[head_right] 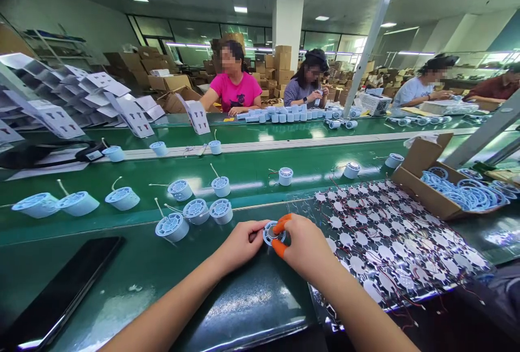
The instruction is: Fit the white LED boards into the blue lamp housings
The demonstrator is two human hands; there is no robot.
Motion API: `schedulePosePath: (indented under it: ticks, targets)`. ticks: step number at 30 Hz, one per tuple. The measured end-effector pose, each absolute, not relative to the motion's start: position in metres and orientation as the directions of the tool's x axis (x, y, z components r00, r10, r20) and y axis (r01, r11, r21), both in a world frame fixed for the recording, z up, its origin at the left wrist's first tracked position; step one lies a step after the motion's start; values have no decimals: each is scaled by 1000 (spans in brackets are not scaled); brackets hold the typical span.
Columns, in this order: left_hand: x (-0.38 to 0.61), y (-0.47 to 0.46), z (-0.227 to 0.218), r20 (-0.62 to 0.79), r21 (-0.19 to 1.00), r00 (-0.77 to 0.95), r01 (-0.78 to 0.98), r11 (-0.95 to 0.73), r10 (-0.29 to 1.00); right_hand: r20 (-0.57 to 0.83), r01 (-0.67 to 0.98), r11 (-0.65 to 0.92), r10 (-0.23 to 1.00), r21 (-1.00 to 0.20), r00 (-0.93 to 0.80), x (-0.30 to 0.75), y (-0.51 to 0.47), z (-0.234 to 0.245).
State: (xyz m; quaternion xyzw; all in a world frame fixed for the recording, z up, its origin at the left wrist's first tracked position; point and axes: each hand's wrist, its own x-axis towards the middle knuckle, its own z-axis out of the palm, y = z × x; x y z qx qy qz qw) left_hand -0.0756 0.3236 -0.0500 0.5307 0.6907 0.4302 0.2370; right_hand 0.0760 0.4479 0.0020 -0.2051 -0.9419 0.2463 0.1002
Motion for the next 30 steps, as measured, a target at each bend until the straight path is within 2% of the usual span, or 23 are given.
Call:
schedulePosePath:
  ticks: [3,9,12,15,18,21,22,24,28,30]
  targets:
    - [-74,322,-52,192,804,-318,593,37,929,126,277,803,396,-528,-910,76,449,-9]
    - [-63,315,-50,225,828,-265,560,-41,937,166,329,823,445,-463,-880,76,447,-30]
    - [-56,317,-51,219,804,-348,593,33,911,166,277,760,449,-588,-878,79,450,-30]
    - [-54,319,-55,316,709,-431,699,92,845,208,168,597,508,-784,-835,79,456,-29]
    - [-58,316,-54,546,536,-399,842,59,737,224,-29,323,585,-946,-780,75,458,-29]
    - [-61,311,-46,709,439,-305,897,-59,636,201,-237,-7,509,-971,-837,70,453,-28]
    - [-61,309,-43,722,454,-291,884,-112,627,211,-275,-62,491,-959,-845,70,451,-27]
    - [-60,307,-35,678,553,-293,808,-204,674,235,-303,-54,504,-952,-831,71,446,-24]
    - [-51,307,-27,485,828,-376,488,-276,790,339,-255,231,489,-939,-804,82,436,-23]
    - [-46,308,-26,446,883,-449,365,-297,774,426,-252,404,433,-879,-794,86,430,-26]
